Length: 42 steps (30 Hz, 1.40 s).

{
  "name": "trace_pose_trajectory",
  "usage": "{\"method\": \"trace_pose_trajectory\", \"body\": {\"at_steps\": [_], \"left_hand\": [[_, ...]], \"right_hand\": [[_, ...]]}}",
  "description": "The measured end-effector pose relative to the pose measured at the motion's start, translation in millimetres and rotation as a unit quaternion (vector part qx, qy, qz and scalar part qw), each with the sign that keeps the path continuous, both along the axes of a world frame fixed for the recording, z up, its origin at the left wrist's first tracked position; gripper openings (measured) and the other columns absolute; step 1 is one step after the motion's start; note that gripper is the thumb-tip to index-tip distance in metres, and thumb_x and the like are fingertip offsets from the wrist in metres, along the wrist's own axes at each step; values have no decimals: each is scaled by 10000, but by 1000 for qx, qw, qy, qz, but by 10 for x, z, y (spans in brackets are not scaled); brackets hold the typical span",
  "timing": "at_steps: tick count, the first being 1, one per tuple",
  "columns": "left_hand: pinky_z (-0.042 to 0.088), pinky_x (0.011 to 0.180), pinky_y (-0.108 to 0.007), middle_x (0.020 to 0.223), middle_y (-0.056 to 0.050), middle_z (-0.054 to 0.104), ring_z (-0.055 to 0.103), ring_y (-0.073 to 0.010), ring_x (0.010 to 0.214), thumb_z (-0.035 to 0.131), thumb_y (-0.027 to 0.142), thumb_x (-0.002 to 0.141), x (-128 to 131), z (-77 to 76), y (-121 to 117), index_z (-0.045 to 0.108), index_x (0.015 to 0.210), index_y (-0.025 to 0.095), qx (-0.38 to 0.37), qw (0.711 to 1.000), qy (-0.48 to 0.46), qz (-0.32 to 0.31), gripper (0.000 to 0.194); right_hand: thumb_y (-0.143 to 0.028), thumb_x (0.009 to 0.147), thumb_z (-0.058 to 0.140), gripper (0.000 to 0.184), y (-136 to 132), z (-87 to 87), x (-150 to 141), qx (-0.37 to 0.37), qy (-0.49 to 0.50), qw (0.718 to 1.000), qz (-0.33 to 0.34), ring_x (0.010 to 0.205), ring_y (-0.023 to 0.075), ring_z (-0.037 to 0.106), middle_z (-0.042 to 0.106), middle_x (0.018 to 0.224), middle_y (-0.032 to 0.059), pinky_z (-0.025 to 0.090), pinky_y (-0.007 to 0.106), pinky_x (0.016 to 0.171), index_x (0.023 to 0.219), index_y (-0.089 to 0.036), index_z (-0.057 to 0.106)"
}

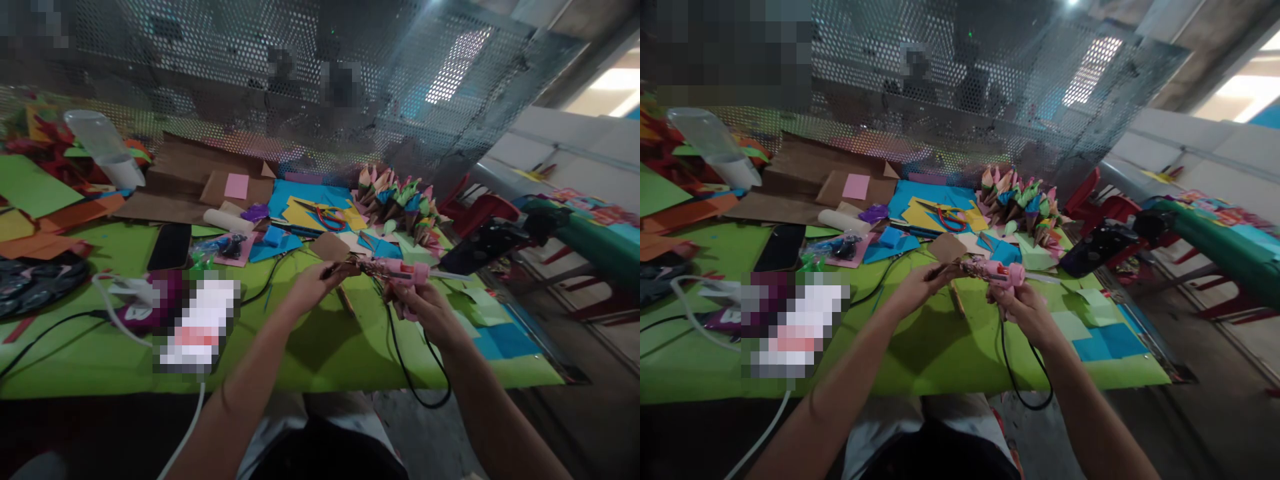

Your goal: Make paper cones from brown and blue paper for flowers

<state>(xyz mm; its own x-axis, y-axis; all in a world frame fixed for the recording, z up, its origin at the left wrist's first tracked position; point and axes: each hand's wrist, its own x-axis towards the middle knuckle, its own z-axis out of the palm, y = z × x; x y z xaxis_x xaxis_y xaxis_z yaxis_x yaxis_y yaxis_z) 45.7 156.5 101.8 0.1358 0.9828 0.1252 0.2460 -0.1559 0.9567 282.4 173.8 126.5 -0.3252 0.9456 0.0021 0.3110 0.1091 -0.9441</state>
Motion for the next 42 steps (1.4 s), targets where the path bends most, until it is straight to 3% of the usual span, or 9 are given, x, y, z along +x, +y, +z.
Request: {"method": "trace_pose_trajectory", "body": {"at_steps": [9,16,23,31,42], "left_hand": [[466,780,-267,1007,-31,746,631,-218,924,508,557,905,-7,2,16,746,1104,179,-1,999,39,2,489],[458,757,-274,955,-27,730,633,-210,881,506,517,907,-8,-74,35,735,1084,156,7,999,51,13,462],[462,776,-274,983,-40,744,628,-218,914,515,505,921,-12,-44,33,750,1088,162,19,999,42,3,448],[396,636,-248,728,-2,599,525,-157,701,508,520,947,-7,-52,25,726,964,149,8,998,57,23,431],[484,794,-271,1030,-40,764,668,-234,945,516,503,940,-6,-64,47,753,1091,192,38,998,44,3,419]], "right_hand": [[-779,673,724,618,16,2,26,9,22,1000,-14,480,109,441,614,622,35,334,250,434,730,-164,687],[-753,697,727,585,11,34,14,19,28,999,-5,489,114,460,638,647,44,354,254,441,741,-170,691],[-760,662,739,605,8,22,-16,-8,27,1000,-12,480,104,449,654,666,56,345,246,430,731,-161,684],[-764,634,757,613,10,-13,11,-11,28,999,-15,476,107,458,673,664,61,361,253,438,726,-162,690],[-782,675,719,621,21,-35,-6,-13,23,1000,4,462,106,448,630,614,45,333,248,425,725,-163,685]]}}
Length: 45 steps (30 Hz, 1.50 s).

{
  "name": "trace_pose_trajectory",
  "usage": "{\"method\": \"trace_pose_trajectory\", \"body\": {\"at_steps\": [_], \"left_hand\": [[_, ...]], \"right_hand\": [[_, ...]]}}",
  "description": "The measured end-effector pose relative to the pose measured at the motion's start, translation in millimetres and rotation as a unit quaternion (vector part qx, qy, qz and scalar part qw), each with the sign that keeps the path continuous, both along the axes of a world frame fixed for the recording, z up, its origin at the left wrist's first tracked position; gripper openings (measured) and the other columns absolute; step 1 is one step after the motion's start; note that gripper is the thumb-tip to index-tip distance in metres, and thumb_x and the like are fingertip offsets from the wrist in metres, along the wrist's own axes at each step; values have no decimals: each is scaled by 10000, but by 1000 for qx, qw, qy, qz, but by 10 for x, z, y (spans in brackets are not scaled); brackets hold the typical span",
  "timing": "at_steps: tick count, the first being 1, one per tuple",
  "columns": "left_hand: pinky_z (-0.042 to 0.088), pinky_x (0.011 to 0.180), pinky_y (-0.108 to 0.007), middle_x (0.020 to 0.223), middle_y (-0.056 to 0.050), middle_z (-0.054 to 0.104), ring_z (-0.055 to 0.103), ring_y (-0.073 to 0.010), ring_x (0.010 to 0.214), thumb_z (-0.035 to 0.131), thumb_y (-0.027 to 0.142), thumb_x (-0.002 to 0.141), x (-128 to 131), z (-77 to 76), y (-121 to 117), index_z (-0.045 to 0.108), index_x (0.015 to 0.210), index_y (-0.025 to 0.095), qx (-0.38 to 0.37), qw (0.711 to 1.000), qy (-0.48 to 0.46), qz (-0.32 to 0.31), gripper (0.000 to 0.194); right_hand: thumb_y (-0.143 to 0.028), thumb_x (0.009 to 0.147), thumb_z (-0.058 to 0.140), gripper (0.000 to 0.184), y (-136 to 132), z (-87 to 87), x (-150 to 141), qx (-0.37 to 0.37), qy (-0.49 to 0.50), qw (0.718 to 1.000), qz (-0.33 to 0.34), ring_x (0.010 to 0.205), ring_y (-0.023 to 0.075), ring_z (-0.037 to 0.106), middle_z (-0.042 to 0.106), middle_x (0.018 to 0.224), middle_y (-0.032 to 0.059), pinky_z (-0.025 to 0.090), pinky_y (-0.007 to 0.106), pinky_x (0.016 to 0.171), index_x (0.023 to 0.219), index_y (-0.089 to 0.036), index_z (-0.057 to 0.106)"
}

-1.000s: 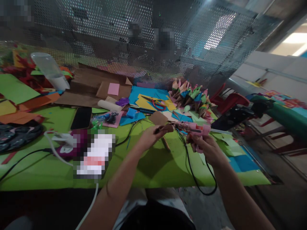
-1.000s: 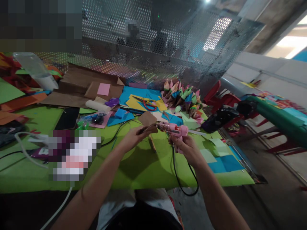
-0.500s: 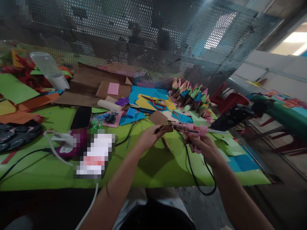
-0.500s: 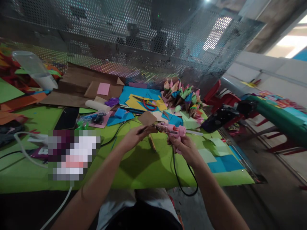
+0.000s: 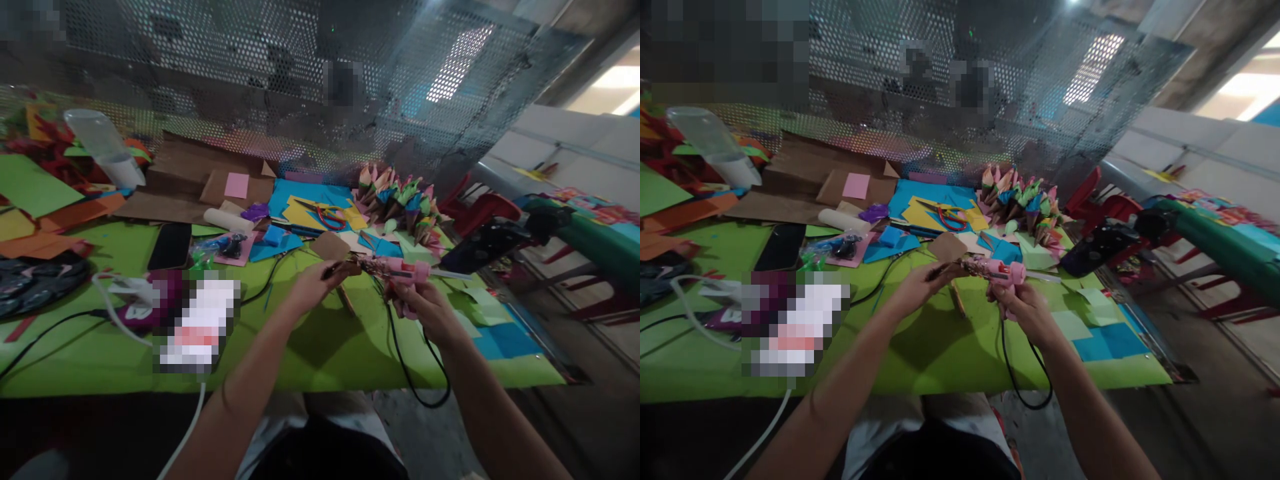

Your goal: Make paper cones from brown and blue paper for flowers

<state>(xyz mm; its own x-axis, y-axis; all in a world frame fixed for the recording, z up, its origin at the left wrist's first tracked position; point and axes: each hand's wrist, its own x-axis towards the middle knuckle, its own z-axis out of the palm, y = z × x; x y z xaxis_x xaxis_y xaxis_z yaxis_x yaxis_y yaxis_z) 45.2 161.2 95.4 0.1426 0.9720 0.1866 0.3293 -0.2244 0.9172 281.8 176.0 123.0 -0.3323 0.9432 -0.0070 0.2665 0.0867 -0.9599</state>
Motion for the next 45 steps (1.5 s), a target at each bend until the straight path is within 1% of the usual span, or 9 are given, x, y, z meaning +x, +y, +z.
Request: {"method": "trace_pose_trajectory", "body": {"at_steps": [4,9,15,19,24,29,37,41,45], "left_hand": [[484,808,-288,1018,-54,763,658,-237,937,530,502,930,1,-17,9,757,1098,168,-11,1000,-7,-3,438],[470,776,-279,988,-49,747,633,-217,895,517,504,926,-7,21,-17,758,1105,159,-22,1000,0,8,458],[459,748,-280,987,-51,750,626,-218,876,513,547,920,-3,33,-20,753,1102,158,-26,1000,1,4,492],[475,803,-285,1028,-52,756,648,-230,937,510,552,929,-5,17,-9,753,1098,179,-24,1000,-1,5,476],[485,835,-304,1045,-59,759,658,-237,956,512,555,936,-9,-7,-3,747,1111,171,-20,1000,-3,-2,483],[485,882,-305,1069,-59,760,663,-240,998,522,525,936,-2,-7,-3,747,1124,172,-12,1000,-21,-8,458],[493,857,-313,1081,-70,767,660,-243,970,516,523,945,-5,-3,-6,737,1134,160,-20,1000,14,4,465],[491,882,-310,1087,-75,766,664,-246,983,525,489,947,-3,2,-10,739,1138,162,-16,1000,13,4,435],[487,881,-291,1086,-50,766,663,-240,1006,539,460,941,-1,14,-12,751,1128,190,-8,1000,-4,-2,392]], "right_hand": [[-781,678,721,622,2,-24,10,-1,-5,1000,0,462,107,449,600,580,28,343,246,436,723,-162,689],[-796,612,756,647,-17,44,-12,-8,12,1000,-15,465,100,453,658,649,53,342,245,430,710,-161,685],[-788,622,751,637,-26,40,-20,-7,10,1000,-16,451,101,440,656,634,54,321,247,416,721,-161,692],[-774,645,744,613,-21,24,15,0,14,1000,-15,469,112,458,675,670,61,354,256,424,730,-170,690],[-768,627,773,615,-5,16,47,9,29,999,-30,490,105,467,684,705,61,361,247,433,747,-169,708],[-777,641,755,624,-22,2,21,-8,22,1000,-12,463,101,457,681,679,62,361,250,423,739,-163,707],[-747,689,742,583,6,-33,68,21,32,999,-30,487,117,469,662,690,53,361,253,427,771,-172,701],[-733,707,734,564,9,-72,83,22,26,999,-25,473,110,442,661,685,51,354,254,427,770,-174,693],[-715,748,701,539,-6,-103,65,29,4,1000,-3,484,120,470,670,692,58,369,257,436,761,-177,673]]}}
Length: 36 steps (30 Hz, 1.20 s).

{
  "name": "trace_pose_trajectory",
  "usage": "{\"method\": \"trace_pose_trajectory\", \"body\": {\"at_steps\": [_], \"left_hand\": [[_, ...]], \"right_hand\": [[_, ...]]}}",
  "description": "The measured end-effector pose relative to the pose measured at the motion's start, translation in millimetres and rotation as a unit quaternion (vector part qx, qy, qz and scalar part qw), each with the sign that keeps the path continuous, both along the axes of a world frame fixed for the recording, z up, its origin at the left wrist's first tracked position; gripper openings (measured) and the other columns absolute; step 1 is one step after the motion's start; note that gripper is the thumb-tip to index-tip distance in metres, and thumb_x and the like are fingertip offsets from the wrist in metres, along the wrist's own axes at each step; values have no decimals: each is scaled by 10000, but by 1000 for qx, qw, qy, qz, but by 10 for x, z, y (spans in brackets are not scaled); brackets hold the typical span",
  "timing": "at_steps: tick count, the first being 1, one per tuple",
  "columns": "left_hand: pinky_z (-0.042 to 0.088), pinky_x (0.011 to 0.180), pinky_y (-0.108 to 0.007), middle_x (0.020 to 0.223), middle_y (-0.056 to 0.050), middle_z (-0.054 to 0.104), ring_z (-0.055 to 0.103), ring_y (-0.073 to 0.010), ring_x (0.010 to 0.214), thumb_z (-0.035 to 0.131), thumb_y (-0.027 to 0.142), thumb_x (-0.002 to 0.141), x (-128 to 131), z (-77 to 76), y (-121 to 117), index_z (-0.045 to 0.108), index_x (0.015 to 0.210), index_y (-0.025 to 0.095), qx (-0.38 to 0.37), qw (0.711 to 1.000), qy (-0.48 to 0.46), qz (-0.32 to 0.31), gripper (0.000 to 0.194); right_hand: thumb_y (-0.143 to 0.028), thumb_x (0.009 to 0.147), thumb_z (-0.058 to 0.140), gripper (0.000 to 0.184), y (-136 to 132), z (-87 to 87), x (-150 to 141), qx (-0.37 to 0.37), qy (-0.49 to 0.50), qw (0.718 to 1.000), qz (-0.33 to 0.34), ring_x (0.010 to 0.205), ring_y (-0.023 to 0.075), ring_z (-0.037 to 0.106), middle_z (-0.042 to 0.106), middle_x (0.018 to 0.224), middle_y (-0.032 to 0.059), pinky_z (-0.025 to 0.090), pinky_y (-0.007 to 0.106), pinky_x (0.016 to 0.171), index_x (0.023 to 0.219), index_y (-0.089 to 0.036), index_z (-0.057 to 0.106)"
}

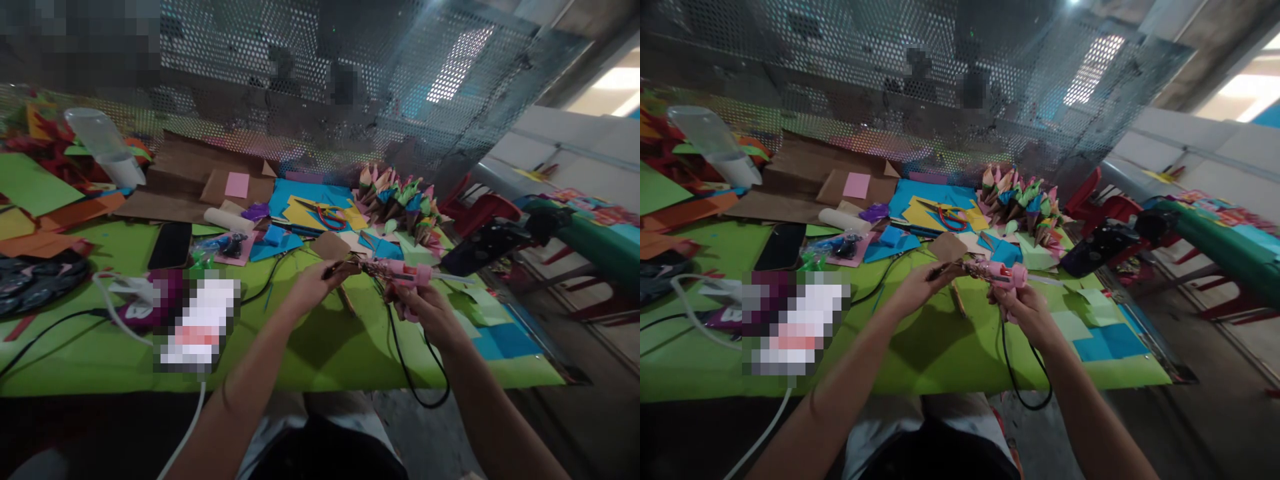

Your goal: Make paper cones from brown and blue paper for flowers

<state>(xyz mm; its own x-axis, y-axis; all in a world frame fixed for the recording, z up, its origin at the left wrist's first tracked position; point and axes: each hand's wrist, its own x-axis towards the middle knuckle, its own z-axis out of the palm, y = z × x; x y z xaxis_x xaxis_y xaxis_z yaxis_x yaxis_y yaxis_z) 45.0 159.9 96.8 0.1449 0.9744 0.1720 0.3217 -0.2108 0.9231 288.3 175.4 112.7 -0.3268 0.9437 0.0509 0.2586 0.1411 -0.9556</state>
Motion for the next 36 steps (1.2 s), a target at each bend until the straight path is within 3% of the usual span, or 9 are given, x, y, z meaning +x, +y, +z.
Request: {"method": "trace_pose_trajectory", "body": {"at_steps": [7,13,19,30,36], "left_hand": [[475,781,-278,968,-53,748,656,-227,911,515,533,940,4,-34,21,748,1048,159,2,1000,15,14,454],[491,816,-270,1017,-36,764,672,-230,960,538,495,939,-4,-26,11,756,1065,192,0,1000,12,12,393],[492,859,-288,1093,-47,768,670,-238,1003,540,487,937,-6,-23,16,749,1126,193,-4,1000,0,4,407],[476,788,-286,968,-48,750,640,-230,913,528,512,930,-1,-22,22,745,1060,163,-8,999,35,14,431],[481,812,-286,1030,-53,764,658,-241,955,537,513,930,5,-29,27,741,1104,169,-12,1000,17,14,436]], "right_hand": [[-727,721,722,545,-25,-3,-57,-16,11,1000,15,484,116,469,661,697,47,370,251,425,752,-187,660],[-746,707,718,571,-21,54,-42,-2,3,1000,-16,479,122,464,654,647,49,369,257,431,750,-178,688],[-697,738,728,521,0,-5,9,-3,0,1000,-4,484,116,462,661,679,46,367,258,436,759,-179,680],[-699,738,739,526,21,64,48,-3,32,999,-26,483,116,464,660,688,50,353,256,417,777,-177,689],[-733,699,752,567,20,60,39,-10,30,999,-23,467,111,471,661,676,50,359,256,407,772,-173,696]]}}
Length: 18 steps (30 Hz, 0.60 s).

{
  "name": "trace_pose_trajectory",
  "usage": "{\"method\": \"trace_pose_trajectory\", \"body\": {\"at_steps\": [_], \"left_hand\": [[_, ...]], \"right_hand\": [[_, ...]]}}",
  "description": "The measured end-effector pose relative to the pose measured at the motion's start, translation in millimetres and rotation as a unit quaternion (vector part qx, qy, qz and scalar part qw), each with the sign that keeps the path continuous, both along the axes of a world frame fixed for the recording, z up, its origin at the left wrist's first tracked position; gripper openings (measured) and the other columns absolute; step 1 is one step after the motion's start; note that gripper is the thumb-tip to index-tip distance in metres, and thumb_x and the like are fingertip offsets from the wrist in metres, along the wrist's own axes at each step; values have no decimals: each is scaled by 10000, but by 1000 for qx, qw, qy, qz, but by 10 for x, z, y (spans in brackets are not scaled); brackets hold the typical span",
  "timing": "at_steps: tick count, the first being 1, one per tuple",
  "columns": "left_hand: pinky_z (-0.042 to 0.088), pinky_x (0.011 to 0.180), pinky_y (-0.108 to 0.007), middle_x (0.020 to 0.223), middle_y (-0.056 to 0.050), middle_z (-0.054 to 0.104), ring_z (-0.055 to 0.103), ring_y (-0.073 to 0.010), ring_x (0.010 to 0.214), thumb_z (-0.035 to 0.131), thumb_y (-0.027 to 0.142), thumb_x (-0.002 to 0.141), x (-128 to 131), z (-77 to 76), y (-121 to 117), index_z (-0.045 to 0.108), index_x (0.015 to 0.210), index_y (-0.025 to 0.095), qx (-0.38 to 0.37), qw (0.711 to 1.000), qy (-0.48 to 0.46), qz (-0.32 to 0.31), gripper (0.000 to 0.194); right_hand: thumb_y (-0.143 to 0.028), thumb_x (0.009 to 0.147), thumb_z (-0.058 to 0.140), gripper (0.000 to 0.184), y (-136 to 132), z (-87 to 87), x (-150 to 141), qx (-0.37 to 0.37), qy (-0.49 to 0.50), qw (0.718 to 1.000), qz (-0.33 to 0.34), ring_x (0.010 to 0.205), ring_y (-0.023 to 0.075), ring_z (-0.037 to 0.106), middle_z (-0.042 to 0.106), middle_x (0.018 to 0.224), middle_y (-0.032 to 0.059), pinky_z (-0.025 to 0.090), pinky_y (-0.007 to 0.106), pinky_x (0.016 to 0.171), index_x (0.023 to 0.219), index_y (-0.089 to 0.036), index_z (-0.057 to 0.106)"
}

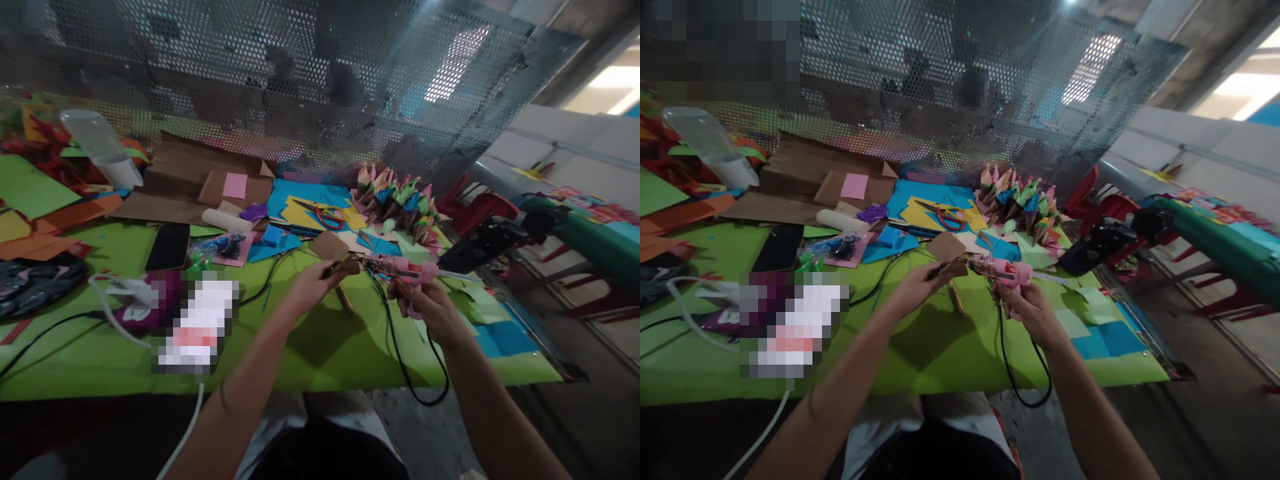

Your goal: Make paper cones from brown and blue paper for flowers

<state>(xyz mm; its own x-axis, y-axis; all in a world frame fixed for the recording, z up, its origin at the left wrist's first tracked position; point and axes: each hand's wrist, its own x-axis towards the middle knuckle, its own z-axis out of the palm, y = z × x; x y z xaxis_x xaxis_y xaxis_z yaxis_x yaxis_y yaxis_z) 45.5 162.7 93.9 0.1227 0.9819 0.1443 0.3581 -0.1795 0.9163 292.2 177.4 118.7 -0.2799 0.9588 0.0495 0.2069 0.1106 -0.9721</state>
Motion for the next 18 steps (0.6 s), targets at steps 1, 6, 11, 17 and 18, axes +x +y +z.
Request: {"method": "trace_pose_trajectory", "body": {"at_steps": [1,6,11,17,18], "left_hand": [[483,820,-285,1043,-51,768,661,-243,967,543,500,926,0,-2,6,741,1115,174,0,1000,-4,0,426],[494,888,-308,1089,-36,774,676,-252,1021,550,428,889,-4,-41,54,740,1126,186,1,1000,-9,13,388],[500,944,-348,1149,-63,771,681,-276,1082,563,456,877,-8,-42,67,737,1138,177,11,999,-30,19,419],[522,916,-306,1128,-45,782,699,-267,1078,589,354,876,-2,70,26,752,1140,187,8,999,-19,35,352],[523,915,-303,1128,-44,782,696,-267,1082,593,351,874,-3,81,23,753,1144,189,5,999,-18,39,353]], "right_hand": [[-737,693,753,572,10,6,6,1,-4,1000,-5,459,110,472,658,664,46,355,255,403,770,-173,692],[-745,692,743,563,81,77,154,51,14,997,-58,451,113,476,646,622,28,354,256,400,747,-190,669],[-755,706,718,556,125,134,478,56,7,991,-124,410,110,447,599,519,4,289,251,385,718,-207,633],[-748,670,730,552,218,-14,790,65,-43,977,-201,408,118,445,587,500,-10,294,258,405,737,-214,608],[-749,661,729,556,241,-55,819,71,-45,974,-209,418,118,458,603,533,-7,306,261,413,749,-212,615]]}}
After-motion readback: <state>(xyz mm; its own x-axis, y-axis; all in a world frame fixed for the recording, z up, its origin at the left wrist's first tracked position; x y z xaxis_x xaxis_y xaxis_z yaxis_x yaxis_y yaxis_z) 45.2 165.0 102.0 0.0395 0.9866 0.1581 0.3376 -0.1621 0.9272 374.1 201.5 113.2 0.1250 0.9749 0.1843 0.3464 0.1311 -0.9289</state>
